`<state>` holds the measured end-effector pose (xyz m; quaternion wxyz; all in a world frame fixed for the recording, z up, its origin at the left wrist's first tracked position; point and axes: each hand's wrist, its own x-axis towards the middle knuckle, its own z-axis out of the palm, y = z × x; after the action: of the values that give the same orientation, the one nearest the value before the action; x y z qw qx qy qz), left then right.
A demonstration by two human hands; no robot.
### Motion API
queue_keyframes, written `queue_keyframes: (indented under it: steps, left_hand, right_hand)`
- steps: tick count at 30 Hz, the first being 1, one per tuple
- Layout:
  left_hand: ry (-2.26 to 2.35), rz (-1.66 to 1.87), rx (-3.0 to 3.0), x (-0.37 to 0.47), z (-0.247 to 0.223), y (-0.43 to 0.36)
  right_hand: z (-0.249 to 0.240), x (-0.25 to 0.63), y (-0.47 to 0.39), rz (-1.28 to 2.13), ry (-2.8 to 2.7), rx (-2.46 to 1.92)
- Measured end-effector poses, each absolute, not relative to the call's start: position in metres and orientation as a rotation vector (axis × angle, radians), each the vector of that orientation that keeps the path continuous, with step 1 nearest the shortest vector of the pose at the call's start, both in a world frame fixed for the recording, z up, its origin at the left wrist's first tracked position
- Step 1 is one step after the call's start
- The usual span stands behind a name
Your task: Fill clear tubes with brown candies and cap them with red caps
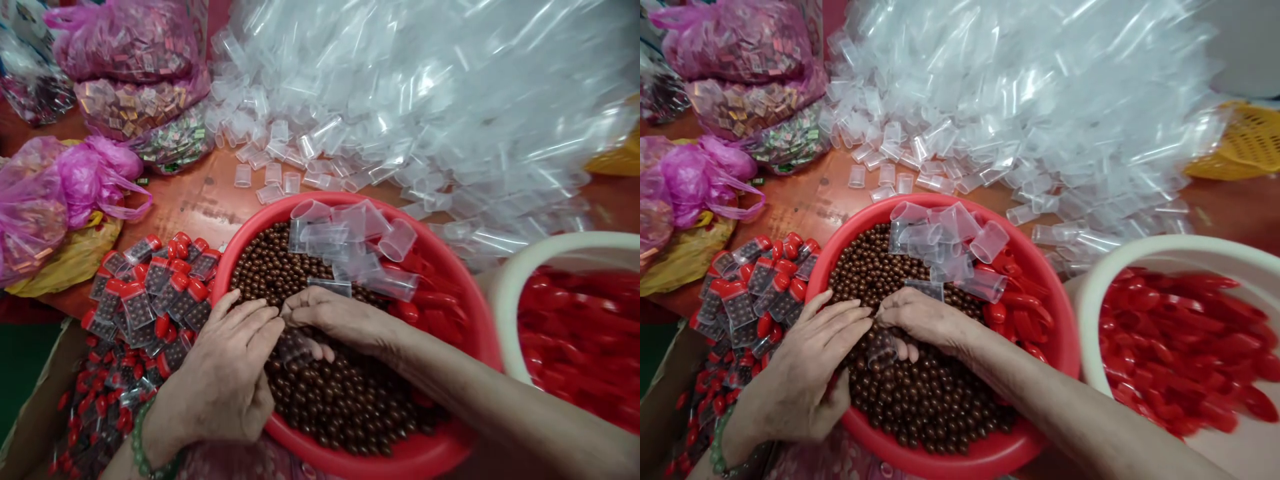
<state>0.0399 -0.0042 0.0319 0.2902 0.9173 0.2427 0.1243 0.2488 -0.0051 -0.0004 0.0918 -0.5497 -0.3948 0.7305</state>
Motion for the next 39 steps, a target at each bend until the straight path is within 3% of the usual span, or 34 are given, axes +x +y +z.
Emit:
queue_keyframes:
  steps: [10,19,26,35,39]
  left_hand:
    - [0.731,0.626,2.381,0.062,0.019,-0.005]
    - [0.776,0.618,1.846,0.061,0.033,-0.01]
    - [0.875,0.614,1.86,0.058,0.036,-0.008]
    - [0.88,0.666,1.805,0.071,0.035,-0.011]
    - [0.865,0.636,1.737,0.076,0.029,-0.013]
  right_hand:
    - [0.01,0.244,-0.023,2.115,-0.668,-1.393]
    - [0.032,0.257,-0.044,1.764,-0.862,-1.332]
    - [0.041,0.256,-0.081,1.042,-1.714,-1.649]
    - [0.022,0.305,-0.099,-0.27,-1.874,-2.234]
    - [0.011,0.304,-0.085,-0.504,-1.962,-2.409]
